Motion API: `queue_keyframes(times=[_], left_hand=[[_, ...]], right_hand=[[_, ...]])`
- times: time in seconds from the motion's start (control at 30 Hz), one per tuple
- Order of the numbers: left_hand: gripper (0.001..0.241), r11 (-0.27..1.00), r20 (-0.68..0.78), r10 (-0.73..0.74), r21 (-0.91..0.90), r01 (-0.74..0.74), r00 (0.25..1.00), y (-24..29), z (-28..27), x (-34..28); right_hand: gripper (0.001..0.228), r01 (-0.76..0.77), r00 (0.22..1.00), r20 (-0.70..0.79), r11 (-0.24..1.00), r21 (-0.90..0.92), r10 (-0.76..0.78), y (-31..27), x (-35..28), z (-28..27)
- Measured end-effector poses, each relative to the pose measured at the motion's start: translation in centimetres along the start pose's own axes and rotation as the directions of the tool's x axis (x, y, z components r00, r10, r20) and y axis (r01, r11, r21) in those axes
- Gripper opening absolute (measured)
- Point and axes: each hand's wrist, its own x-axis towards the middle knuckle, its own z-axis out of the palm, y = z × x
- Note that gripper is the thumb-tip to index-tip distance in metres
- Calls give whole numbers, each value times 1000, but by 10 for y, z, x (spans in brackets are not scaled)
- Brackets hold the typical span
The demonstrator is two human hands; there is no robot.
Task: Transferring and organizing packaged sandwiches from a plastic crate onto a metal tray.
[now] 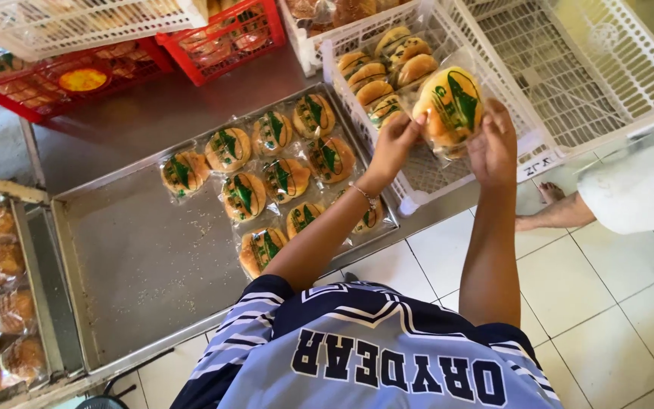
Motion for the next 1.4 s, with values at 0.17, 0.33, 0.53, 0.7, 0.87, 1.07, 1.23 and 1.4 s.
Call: queue_keyframes(times=[0.17, 0.33, 0.53, 0.7, 0.87, 1.07, 1.23, 1.4], left_hand=[[45, 967, -146, -183, -207, 150, 972, 42, -42, -19], [44, 896, -249, -333, -384, 223, 910, 73, -93, -62], [42, 960, -333, -258, -195, 202, 907, 80, -166, -149], [44, 979, -439, -155, 52, 197, 885, 85, -214, -240], [32, 912, -572, -269, 108, 396, 775, 103, -237, -327], [43, 947, -684, -216, 26, 319, 697, 99, -264, -357], [66, 982, -798, -66, 55, 181, 599, 103, -275, -346], [76, 917, -748, 115, 332, 219, 654, 127, -288, -334]], right_hand=[[52, -58, 985, 133, 945, -321, 105, 13, -27, 25], [64, -97, 960, 185, 870, -484, 210, 42, -59, 86], [59, -128, 931, 227, 837, -532, 287, 125, -94, 134], [57, -301, 830, 217, 740, -602, 514, 183, -146, 160], [60, -435, 698, 282, 703, -562, 658, 219, -184, 179], [56, -167, 703, 372, 649, -743, 606, 224, -192, 238], [56, 22, 777, 394, 605, -796, 491, 238, -193, 280], [62, 65, 828, 387, 618, -784, 405, 273, -190, 308]])
